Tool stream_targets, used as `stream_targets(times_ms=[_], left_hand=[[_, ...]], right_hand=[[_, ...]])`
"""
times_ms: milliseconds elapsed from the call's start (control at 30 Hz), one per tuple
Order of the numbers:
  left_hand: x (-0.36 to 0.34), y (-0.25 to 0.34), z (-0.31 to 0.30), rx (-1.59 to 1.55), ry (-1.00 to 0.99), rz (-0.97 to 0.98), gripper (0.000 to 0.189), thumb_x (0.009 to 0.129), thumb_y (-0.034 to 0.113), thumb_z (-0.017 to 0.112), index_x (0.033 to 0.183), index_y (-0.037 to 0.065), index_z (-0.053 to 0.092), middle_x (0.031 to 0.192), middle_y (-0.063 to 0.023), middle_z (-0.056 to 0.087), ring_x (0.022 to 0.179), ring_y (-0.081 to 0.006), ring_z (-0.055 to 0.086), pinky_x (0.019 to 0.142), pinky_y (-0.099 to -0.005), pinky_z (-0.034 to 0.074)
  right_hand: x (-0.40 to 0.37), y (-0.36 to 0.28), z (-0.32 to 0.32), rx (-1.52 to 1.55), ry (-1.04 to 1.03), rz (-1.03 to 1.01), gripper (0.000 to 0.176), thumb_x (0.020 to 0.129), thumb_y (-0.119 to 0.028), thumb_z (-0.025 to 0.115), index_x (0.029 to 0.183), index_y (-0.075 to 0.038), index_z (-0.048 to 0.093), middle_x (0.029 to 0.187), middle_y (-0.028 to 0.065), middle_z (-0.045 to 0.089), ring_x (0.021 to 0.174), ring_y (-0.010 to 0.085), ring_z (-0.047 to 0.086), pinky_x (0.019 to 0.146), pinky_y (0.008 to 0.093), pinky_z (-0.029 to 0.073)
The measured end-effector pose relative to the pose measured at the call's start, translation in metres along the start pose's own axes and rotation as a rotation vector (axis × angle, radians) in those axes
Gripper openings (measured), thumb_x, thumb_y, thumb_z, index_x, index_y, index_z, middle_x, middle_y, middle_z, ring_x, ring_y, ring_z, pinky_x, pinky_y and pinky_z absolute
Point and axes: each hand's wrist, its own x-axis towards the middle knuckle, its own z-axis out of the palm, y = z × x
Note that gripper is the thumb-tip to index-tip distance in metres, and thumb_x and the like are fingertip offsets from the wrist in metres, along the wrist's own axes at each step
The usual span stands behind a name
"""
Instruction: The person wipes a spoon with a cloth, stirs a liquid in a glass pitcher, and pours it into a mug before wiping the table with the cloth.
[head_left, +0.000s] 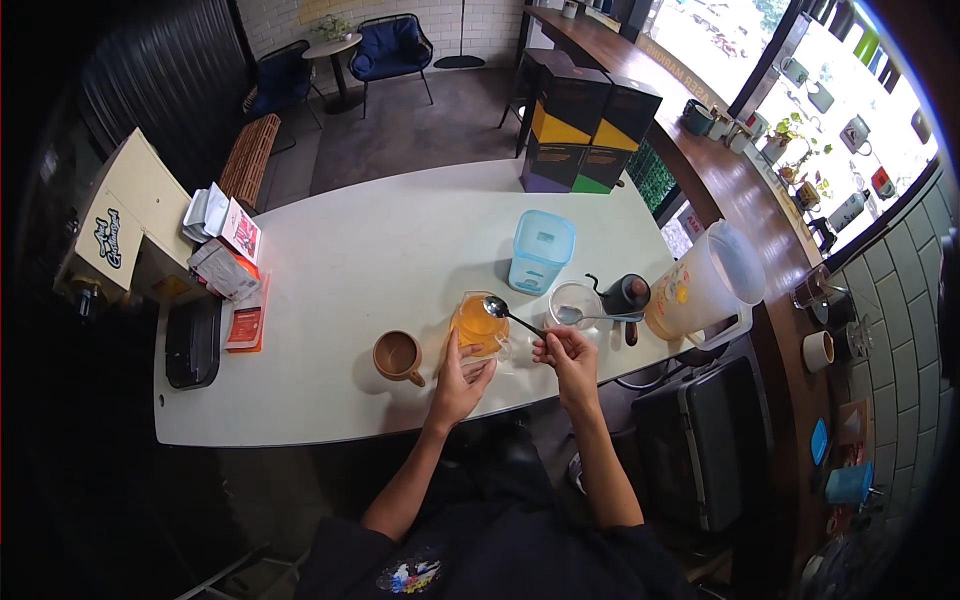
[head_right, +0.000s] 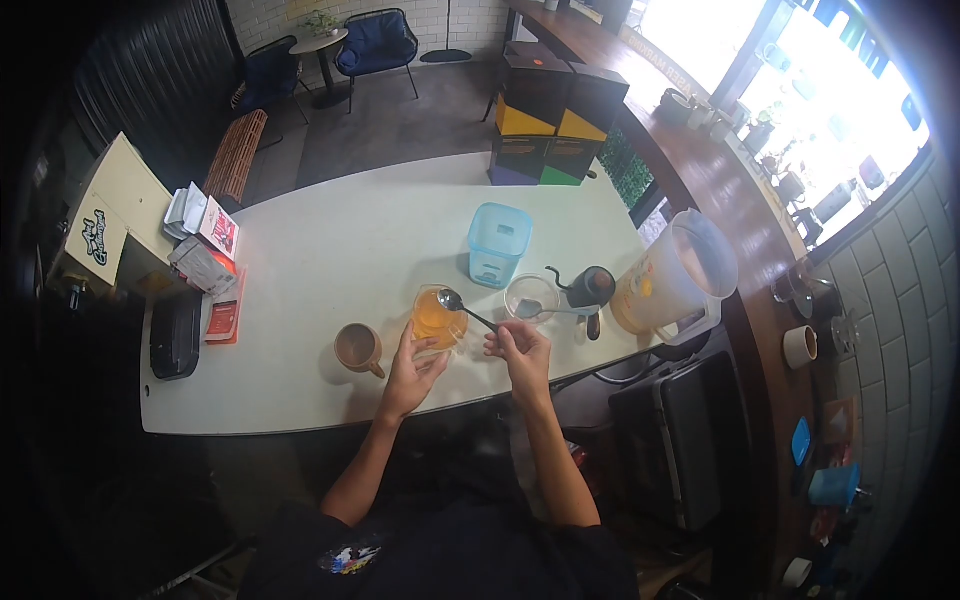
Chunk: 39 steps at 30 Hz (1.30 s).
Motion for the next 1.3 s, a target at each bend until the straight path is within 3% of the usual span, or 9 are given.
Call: stream_targets(times_ms=[367, 633, 733, 833, 933, 1100, 1167, 1300], left_hand=[[-0.007, -0.01, 0.011, -0.058, -0.052, 0.047, 0.094, 0.092, 0.008, 0.067, 0.155, 0.005, -0.003, 0.132, -0.0232, 0.049, 0.11, -0.0282, 0.065, 0.086, -0.0329, 0.057], [-0.019, -0.013, 0.026, -0.028, -0.067, 0.036, 0.103, 0.089, 0.006, 0.069, 0.156, 0.014, -0.009, 0.133, -0.022, 0.046, 0.113, -0.0273, 0.062, 0.088, -0.0379, 0.056], [-0.021, -0.012, 0.03, -0.003, -0.056, 0.008, 0.102, 0.088, 0.003, 0.069, 0.156, 0.013, -0.007, 0.133, -0.0205, 0.046, 0.113, -0.0258, 0.06, 0.086, -0.0365, 0.055], [-0.024, -0.011, 0.037, -0.047, 0.039, 0.05, 0.093, 0.089, 0.0, 0.065, 0.155, 0.013, 0.001, 0.125, -0.0152, 0.046, 0.11, -0.0208, 0.058, 0.081, -0.0297, 0.054], [-0.021, -0.012, 0.044, -0.062, 0.118, 0.059, 0.086, 0.089, -0.001, 0.064, 0.153, 0.011, 0.008, 0.123, -0.0138, 0.046, 0.107, -0.0195, 0.057, 0.079, -0.029, 0.053], [-0.017, -0.018, 0.05, -0.069, 0.084, 0.015, 0.075, 0.089, 0.001, 0.065, 0.147, 0.009, 0.019, 0.121, -0.0129, 0.046, 0.108, -0.0191, 0.057, 0.081, -0.0304, 0.052], [-0.015, -0.029, 0.053, -0.015, 0.037, 0.048, 0.064, 0.088, 0.001, 0.065, 0.14, 0.008, 0.029, 0.117, -0.0121, 0.046, 0.102, -0.018, 0.058, 0.078, -0.0295, 0.053], [-0.012, -0.024, 0.058, 0.02, 0.087, -0.032, 0.058, 0.087, 0.003, 0.067, 0.135, 0.007, 0.034, 0.117, -0.0114, 0.046, 0.102, -0.0172, 0.058, 0.079, -0.0293, 0.052]], right_hand=[[-0.019, 0.002, -0.006, -0.087, 0.03, -0.027, 0.014, 0.097, -0.003, 0.057, 0.105, 0.008, 0.059, 0.092, 0.0171, 0.069, 0.078, 0.0189, 0.069, 0.071, 0.0312, 0.059], [-0.053, -0.047, -0.013, 0.192, 0.06, 0.072, 0.009, 0.096, -0.002, 0.06, 0.101, 0.005, 0.058, 0.096, 0.02, 0.069, 0.077, 0.0171, 0.067, 0.071, 0.0299, 0.056], [-0.068, -0.074, -0.028, 0.279, 0.106, -0.014, 0.006, 0.095, -0.001, 0.061, 0.098, 0.003, 0.057, 0.096, 0.0216, 0.069, 0.075, 0.0165, 0.065, 0.068, 0.0284, 0.055], [-0.079, -0.096, -0.051, 0.291, 0.216, -0.125, 0.007, 0.094, 0.001, 0.062, 0.098, 0.002, 0.058, 0.097, 0.0229, 0.068, 0.075, 0.017, 0.065, 0.066, 0.0275, 0.053], [-0.081, -0.101, -0.08, 0.314, 0.309, -0.208, 0.009, 0.093, 0.0, 0.063, 0.1, 0.002, 0.058, 0.097, 0.0222, 0.069, 0.074, 0.0167, 0.065, 0.066, 0.027, 0.053], [-0.059, -0.078, -0.117, 0.301, 0.437, -0.147, 0.011, 0.093, 0.0, 0.063, 0.101, 0.001, 0.056, 0.099, 0.0212, 0.069, 0.073, 0.0158, 0.064, 0.067, 0.0271, 0.053], [-0.045, -0.069, -0.126, 0.302, 0.407, -0.124, 0.011, 0.093, 0.0, 0.063, 0.101, 0.001, 0.056, 0.099, 0.021, 0.069, 0.073, 0.0157, 0.064, 0.067, 0.0273, 0.053], [-0.01, -0.053, -0.14, 0.298, 0.366, -0.058, 0.012, 0.092, -0.001, 0.064, 0.101, 0.0, 0.056, 0.1, 0.0209, 0.069, 0.072, 0.0153, 0.063, 0.067, 0.0283, 0.052]])
